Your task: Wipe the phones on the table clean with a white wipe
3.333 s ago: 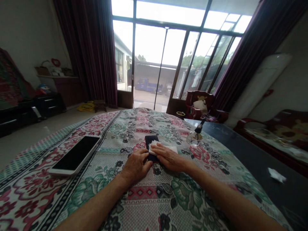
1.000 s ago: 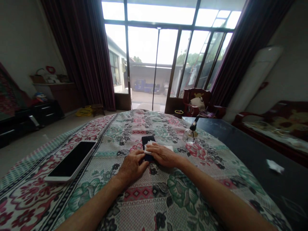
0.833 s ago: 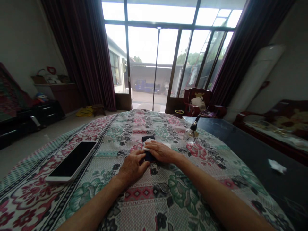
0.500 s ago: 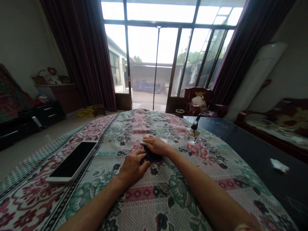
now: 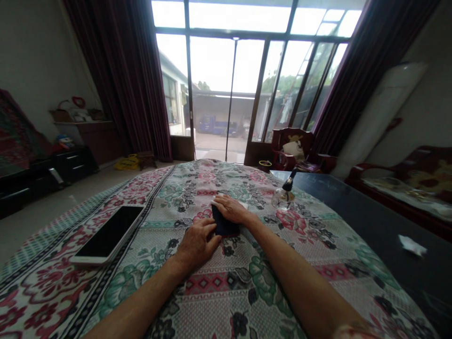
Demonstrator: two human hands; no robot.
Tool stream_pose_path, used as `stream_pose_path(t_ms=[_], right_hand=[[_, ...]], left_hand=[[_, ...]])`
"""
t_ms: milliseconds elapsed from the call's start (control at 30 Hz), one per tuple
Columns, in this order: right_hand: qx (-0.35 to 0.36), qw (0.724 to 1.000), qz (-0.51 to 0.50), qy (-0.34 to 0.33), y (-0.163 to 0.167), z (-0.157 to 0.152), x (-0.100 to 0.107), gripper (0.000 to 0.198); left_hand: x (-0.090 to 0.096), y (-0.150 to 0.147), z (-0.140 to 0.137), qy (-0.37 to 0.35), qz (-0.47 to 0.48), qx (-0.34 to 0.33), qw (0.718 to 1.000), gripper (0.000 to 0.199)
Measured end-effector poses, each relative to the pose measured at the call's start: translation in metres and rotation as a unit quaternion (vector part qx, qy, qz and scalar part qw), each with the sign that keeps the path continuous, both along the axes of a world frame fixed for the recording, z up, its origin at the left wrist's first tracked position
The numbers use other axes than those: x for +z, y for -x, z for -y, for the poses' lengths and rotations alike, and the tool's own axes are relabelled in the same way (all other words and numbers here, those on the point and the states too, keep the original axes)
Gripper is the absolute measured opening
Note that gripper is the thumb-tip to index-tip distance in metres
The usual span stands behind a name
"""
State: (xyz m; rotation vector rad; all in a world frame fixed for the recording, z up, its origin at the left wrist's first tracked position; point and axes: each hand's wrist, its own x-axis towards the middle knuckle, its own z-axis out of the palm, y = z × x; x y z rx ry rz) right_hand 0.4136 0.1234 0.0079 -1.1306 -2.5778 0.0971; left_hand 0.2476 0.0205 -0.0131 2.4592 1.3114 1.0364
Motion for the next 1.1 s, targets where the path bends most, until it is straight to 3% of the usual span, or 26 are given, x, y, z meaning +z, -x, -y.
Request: stream_pose_path(t_ms=[233,433,667,767,867,1033,1100], right_hand=[[-0.005,1.000,0.005,0.001,0.000,-0.002,-0.004,0.036],[0.052,0.999,0.013,0.006,-0.004,0.006,0.000,0.033],[0.133,0.987,0.010,0.087,-0.013,0.025,0.019,0.034],[0.103,0.986,-0.045,0.127,-0.021,0.028,0.028,0.033],[0.042,0.988,-0.092,0.120,-0.030,0.029,0.036,0.034],[0.053,0.984,-0.014,0.171,-0.036,0.031,0.041,0.025],[0.051,0.985,0.009,0.163,-0.033,0.034,0.042,0.023]], left_hand=[[-0.002,0.000,-0.001,-0.009,-0.002,0.002,1.000,0.021],[0.000,0.000,-0.001,-0.005,-0.002,-0.004,1.000,0.023],[0.003,0.000,0.001,-0.009,-0.004,-0.006,1.000,0.021],[0.003,0.000,0.002,-0.011,-0.004,-0.006,1.000,0.019],[0.001,0.001,0.002,-0.011,-0.004,-0.003,1.000,0.018],[-0.004,0.001,0.001,-0.017,0.019,0.009,1.000,0.018],[-0.005,0.001,0.001,-0.020,0.025,0.007,0.999,0.016]])
